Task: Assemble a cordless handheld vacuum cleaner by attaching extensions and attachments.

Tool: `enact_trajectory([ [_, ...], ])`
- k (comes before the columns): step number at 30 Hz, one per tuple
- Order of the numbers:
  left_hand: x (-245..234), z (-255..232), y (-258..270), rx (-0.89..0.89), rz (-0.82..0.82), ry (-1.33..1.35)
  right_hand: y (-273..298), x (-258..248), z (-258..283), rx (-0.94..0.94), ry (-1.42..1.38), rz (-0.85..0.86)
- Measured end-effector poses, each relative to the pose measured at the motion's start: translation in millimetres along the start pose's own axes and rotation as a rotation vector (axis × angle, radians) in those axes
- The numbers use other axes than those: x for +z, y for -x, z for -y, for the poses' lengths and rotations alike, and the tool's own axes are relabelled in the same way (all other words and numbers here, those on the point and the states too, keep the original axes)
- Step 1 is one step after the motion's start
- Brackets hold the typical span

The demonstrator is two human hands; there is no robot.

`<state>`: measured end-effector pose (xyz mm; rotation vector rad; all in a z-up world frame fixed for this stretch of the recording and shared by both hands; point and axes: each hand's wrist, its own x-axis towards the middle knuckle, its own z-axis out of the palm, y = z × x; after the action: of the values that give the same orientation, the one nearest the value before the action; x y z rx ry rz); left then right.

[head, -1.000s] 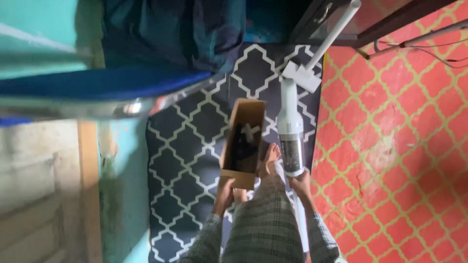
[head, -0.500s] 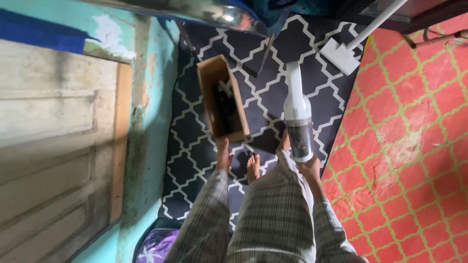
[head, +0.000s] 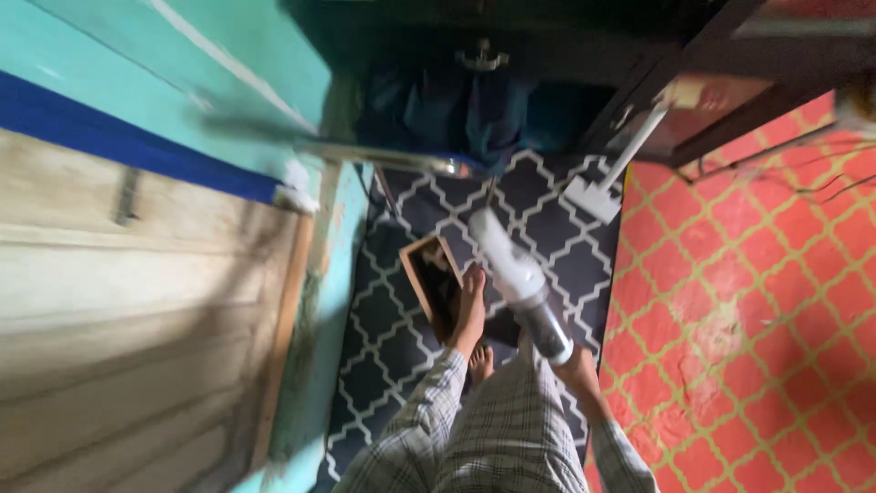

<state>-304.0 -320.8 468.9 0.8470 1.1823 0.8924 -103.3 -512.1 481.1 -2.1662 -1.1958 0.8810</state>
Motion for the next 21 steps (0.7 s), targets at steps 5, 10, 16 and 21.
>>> enact_trajectory([
  [5, -19.7, -114.2, 35.2, 0.078, 0.162, 0.144, 17.6, -25.5, 67.8, -0.037, 0.042, 0.051],
  [10, -30.5, -187.6, 57.0, 0.219, 0.181, 0.288, -14.6, -30.7, 155.6, -0.036, 0.077, 0.148],
  [16, -41.5, -204.4, 48.5, 0.618, -0.012, -0.033, -89.8, 5.2, 164.3, -0.378, 0.162, 0.086],
  [21, -78.0, -176.1, -17.8, 0.545, -0.283, -0.249, -142.9, 19.7, 173.7, -0.232, -0.36, 0.323],
])
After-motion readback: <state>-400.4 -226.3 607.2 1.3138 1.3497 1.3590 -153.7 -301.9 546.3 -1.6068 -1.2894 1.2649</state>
